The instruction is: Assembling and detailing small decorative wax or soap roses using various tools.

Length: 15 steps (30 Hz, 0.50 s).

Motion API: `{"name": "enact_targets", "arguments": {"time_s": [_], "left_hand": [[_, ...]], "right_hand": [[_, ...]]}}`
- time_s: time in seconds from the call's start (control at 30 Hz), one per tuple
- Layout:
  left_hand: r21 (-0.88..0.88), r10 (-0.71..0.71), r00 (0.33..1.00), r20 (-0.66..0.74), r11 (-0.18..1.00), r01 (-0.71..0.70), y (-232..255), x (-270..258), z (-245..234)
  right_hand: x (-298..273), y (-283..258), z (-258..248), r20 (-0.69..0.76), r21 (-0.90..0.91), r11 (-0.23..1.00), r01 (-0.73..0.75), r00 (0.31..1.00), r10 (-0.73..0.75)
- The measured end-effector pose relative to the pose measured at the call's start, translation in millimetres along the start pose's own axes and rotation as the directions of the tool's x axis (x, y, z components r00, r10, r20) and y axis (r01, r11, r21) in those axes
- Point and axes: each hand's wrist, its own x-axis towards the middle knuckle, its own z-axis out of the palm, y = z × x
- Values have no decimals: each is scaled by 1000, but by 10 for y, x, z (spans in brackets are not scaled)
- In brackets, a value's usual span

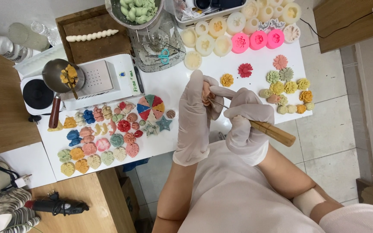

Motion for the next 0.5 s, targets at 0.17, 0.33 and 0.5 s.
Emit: {"name": "enact_targets", "arguments": {"time_s": [0.17,0.33,0.5], "left_hand": [[-3,2,1000,3,1000,-2,-13,25,-30],[56,21,999,-25,998,-20,-37,63,-61],[29,42,999,15,999,-43,-69,78,-115]], "right_hand": [[-18,34,23,-11,20,1000,-11,1000,11],[-2,73,62,31,39,999,31,999,-33],[-31,119,50,68,-85,994,65,996,-59]]}}
